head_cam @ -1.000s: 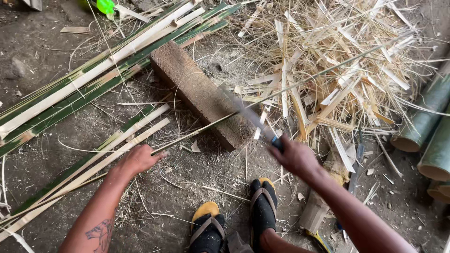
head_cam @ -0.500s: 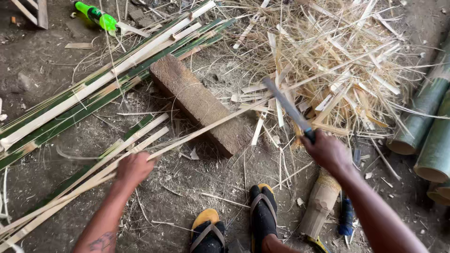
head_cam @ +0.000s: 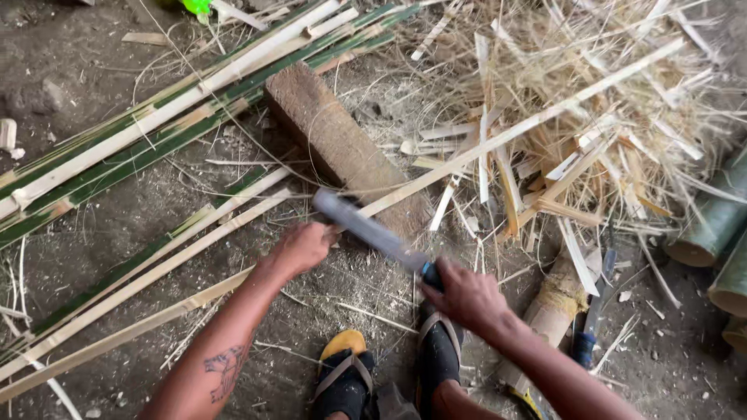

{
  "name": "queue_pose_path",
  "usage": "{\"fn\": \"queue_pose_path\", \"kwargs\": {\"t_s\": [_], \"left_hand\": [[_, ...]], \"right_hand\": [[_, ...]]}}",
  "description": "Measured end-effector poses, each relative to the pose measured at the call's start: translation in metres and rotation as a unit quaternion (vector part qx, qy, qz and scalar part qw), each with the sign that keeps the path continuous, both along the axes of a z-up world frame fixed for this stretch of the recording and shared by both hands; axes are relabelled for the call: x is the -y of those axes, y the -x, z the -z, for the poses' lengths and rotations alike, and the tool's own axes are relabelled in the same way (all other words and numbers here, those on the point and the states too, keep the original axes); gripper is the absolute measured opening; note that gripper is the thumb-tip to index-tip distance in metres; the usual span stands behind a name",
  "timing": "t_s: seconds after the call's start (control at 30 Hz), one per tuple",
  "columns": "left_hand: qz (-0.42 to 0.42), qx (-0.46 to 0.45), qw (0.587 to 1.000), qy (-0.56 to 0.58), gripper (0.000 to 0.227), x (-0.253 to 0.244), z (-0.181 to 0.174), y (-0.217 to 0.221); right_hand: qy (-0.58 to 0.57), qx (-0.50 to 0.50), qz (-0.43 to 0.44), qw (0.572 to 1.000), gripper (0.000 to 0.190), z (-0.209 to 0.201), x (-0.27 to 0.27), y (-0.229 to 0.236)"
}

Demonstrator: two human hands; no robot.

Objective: The person uses a machete to split long bamboo stalks into thin strips. They repeatedly position the bamboo on a wooden block and strike it with the machete to separate the material, then set the finished strips aside.

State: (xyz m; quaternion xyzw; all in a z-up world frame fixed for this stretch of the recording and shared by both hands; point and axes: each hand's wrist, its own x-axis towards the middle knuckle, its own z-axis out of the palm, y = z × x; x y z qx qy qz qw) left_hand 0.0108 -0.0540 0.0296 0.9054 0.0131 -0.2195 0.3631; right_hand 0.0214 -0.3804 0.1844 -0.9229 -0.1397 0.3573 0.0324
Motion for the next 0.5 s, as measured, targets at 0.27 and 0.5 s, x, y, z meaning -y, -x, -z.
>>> {"fn": "queue_pose_path", "kwargs": {"t_s": [0.27,0.5], "left_hand": [[0.007,-0.080,0.993,-0.087,0.034,0.025,-0.026,-0.007],[0.000,-0.077,0.992,-0.099,0.046,-0.033,-0.019,0.030]], "right_hand": [[-0.027,0.033,-0.038,0.998,0.058,0.005,0.019,-0.011],[0.027,0.111,0.138,0.984,0.052,-0.008,0.055,-0.068]]}}
